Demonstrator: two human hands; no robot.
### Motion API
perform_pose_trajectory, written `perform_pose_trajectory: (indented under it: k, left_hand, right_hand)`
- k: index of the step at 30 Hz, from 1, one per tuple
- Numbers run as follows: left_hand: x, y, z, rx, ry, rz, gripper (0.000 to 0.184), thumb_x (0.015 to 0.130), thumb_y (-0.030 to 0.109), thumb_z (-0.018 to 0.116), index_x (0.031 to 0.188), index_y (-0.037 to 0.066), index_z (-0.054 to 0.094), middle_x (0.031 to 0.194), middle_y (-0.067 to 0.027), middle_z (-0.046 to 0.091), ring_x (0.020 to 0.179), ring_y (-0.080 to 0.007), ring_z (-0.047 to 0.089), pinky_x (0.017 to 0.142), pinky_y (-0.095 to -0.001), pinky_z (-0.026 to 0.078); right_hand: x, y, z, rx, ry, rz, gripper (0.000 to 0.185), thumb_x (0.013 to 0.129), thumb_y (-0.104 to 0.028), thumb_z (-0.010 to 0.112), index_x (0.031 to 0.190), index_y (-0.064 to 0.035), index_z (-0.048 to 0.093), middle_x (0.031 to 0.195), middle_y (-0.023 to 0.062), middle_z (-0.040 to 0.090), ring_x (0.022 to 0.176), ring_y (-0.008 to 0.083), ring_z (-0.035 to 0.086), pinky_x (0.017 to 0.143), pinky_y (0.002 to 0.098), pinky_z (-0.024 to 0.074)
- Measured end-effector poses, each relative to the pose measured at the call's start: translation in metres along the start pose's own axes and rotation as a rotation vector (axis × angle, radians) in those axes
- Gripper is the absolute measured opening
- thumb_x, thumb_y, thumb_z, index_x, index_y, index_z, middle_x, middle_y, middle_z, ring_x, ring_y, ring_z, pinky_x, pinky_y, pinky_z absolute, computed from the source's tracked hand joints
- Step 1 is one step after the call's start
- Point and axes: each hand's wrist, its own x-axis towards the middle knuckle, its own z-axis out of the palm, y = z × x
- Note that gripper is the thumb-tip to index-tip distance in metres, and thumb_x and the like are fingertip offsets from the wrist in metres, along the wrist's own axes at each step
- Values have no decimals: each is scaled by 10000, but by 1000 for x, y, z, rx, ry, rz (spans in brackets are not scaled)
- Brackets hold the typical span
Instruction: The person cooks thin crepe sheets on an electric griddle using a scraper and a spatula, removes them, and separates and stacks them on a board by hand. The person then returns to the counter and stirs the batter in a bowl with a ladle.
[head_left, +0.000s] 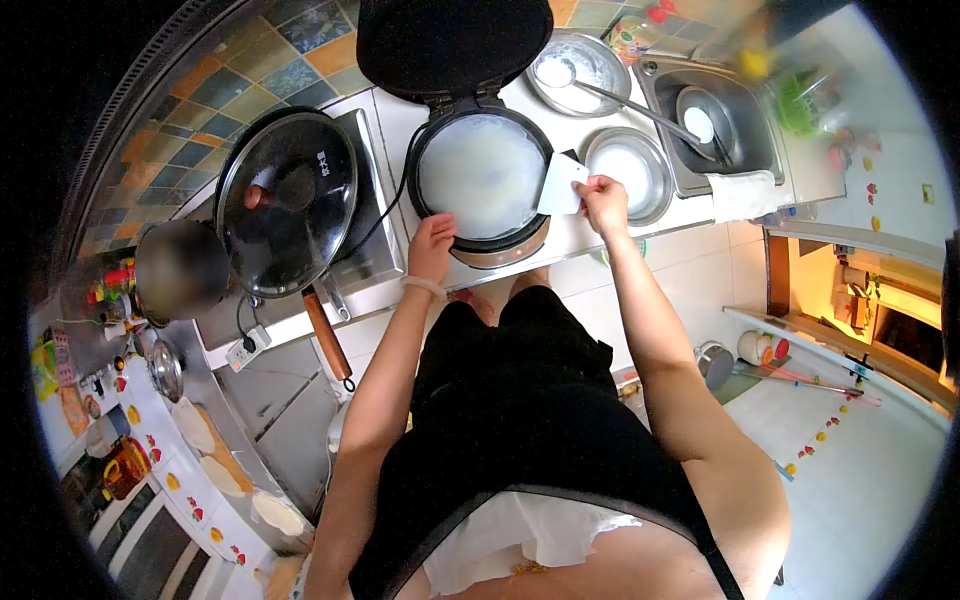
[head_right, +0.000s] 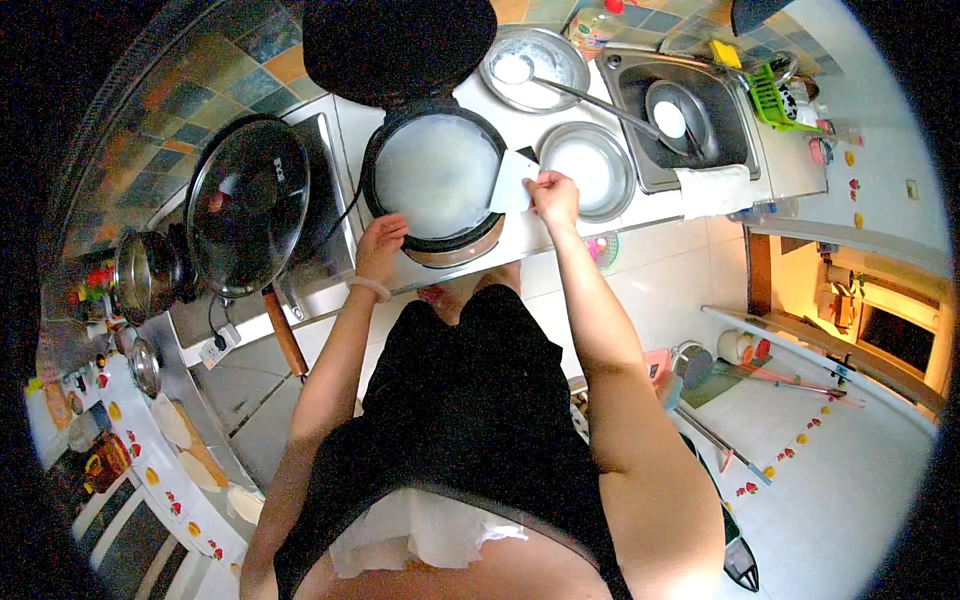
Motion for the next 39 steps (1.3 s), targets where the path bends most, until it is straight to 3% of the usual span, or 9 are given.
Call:
perform_pose_trajectory:
  k: [5,9,13,16,19,22,25,33,39]
  left_hand:
    - [-8,10,22,31,79,53,398,790,-134,424,1141,28,512,1112,-110,583,1009,-191,577,872,-286,457]
    - [-3,12,51,-64,220,37,377,803,-118,431,1149,9,511,1079,-103,592,964,-172,575,838,-248,459]
    - [-1,25,109,-133,347,-46,338,836,-101,429,1147,-1,515,1088,-88,588,956,-151,570,828,-251,460]
    - [3,19,140,-152,385,-30,341,831,-115,433,1142,-2,516,1082,-70,579,957,-145,565,867,-258,457]
    - [3,29,178,-188,436,-35,353,820,-130,432,1140,-5,516,1070,-70,574,966,-147,563,880,-268,462]
    - [4,30,203,-208,450,-15,344,833,-115,421,1144,-2,517,1085,-67,575,983,-148,564,873,-268,459]
    - [-1,38,217,-168,475,2,339,840,-106,412,1143,0,518,1092,-61,577,984,-147,567,869,-266,452]
    - [-3,46,230,-88,497,44,329,846,-102,421,1146,-4,517,1070,-68,589,998,-147,565,881,-264,444]
    - [89,52,255,-257,332,-52,404,852,-51,470,1250,8,429,1089,-104,593,969,-167,587,837,-271,478]
  right_hand:
    - [35,-23,-58,-87,40,-232,216,718,-182,749,687,-16,614,596,18,590,567,123,560,575,274,456]
    - [73,-67,-85,-28,25,-245,189,752,-168,724,737,-20,606,600,44,618,526,86,571,542,274,463]
    - [138,-85,-99,-192,58,-429,191,756,-159,714,718,-27,582,580,63,617,512,155,623,516,294,471]
    - [191,-80,-81,-138,-70,-446,233,763,-175,706,672,-26,552,562,71,608,496,166,628,547,325,485]
    - [223,-76,-59,-396,-84,-592,169,766,-167,672,734,-23,589,672,138,642,664,301,658,606,386,510]
    - [222,-80,-50,-689,-51,-782,116,783,-111,598,828,-4,602,754,188,651,733,373,643,661,431,520]
    - [232,-74,-37,-706,-67,-794,128,801,-115,557,821,7,590,757,234,634,732,398,622,678,484,487]
    - [228,-79,-32,-673,-64,-771,133,802,-70,505,863,26,573,769,238,630,738,402,622,688,491,490]
    - [220,-69,-57,-610,-125,-816,123,808,-118,548,848,-2,552,780,226,615,751,405,606,674,501,467]
